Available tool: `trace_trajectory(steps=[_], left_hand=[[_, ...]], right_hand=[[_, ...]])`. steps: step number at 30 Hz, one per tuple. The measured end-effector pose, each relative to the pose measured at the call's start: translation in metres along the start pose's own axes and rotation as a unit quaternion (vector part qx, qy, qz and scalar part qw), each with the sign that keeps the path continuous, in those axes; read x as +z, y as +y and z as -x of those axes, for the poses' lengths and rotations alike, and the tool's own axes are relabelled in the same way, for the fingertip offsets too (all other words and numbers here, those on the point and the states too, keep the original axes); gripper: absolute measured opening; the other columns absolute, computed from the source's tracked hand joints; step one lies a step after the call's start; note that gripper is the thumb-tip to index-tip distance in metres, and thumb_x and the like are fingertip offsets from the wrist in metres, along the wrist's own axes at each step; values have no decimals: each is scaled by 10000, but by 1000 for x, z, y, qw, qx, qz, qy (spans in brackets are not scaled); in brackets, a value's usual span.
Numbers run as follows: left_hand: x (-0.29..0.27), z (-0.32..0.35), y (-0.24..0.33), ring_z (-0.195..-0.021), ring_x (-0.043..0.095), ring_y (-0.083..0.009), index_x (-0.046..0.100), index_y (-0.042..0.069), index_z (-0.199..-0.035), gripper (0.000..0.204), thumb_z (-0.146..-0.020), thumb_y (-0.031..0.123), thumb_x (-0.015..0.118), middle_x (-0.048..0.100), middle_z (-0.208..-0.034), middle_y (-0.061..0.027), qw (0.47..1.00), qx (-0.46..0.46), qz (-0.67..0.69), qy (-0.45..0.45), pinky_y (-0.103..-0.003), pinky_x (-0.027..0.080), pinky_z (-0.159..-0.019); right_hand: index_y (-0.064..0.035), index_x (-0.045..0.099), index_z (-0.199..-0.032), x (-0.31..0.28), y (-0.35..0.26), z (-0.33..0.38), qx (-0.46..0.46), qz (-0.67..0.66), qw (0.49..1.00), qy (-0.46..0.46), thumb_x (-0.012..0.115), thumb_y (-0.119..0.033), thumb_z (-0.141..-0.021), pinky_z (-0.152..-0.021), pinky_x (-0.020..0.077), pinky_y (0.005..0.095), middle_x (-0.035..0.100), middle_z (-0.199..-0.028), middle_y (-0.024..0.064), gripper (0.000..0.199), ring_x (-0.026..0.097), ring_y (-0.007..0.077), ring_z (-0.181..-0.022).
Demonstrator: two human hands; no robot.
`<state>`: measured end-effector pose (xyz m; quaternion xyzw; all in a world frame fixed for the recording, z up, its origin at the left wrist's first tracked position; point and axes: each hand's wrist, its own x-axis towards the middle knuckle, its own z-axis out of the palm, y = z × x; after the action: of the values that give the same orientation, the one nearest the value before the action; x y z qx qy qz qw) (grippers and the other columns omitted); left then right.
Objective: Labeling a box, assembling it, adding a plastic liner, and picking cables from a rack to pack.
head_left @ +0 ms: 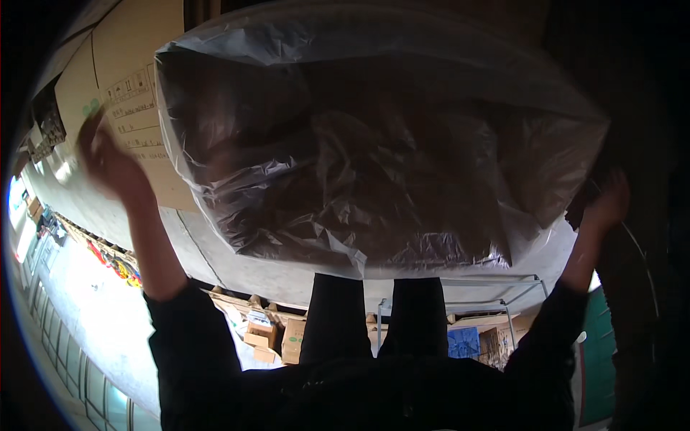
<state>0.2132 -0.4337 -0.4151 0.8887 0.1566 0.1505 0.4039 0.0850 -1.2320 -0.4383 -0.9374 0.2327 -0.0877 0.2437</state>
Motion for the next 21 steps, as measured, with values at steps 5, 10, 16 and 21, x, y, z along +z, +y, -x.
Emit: trace_trajectory(steps=[5,10,16,21], left_hand=[[61,132,106,-1042,580,-311,616,111,-1195,351,-856,198,597,628,-1125,-132,853,158,-159,-472,-409,466,-908],[177,202,-46,-1099,577,-298,590,138,-1254,448,-900,409,549,598,-1224,-130,806,178,-181,-534,-447,465,-923],[192,158,21,-1200,513,-307,578,158,-1282,479,-893,438,553,550,-1315,-109,595,1,-339,-728,-426,410,-1024],[223,173,-53,-1150,562,-326,608,138,-1246,439,-894,394,551,582,-1287,-123,803,286,-293,-433,-442,446,-986]], right_hand=[[-7,626,-1124,56,-238,144,-249,-26,915,-316,608,-94,-880,-724,553,337,660,-958,193,259,660,301,-819],[-109,536,-1302,221,-198,129,-136,246,856,-434,604,-282,-901,-949,435,449,556,-1280,186,442,534,307,-1156],[-61,569,-1277,199,-209,135,-142,244,807,-519,663,-399,-864,-1055,370,436,498,-1400,143,542,456,340,-1269],[-70,405,-1436,264,-165,112,-99,111,755,-639,613,-478,-893,-1164,202,456,329,-1518,172,711,282,351,-1400]])
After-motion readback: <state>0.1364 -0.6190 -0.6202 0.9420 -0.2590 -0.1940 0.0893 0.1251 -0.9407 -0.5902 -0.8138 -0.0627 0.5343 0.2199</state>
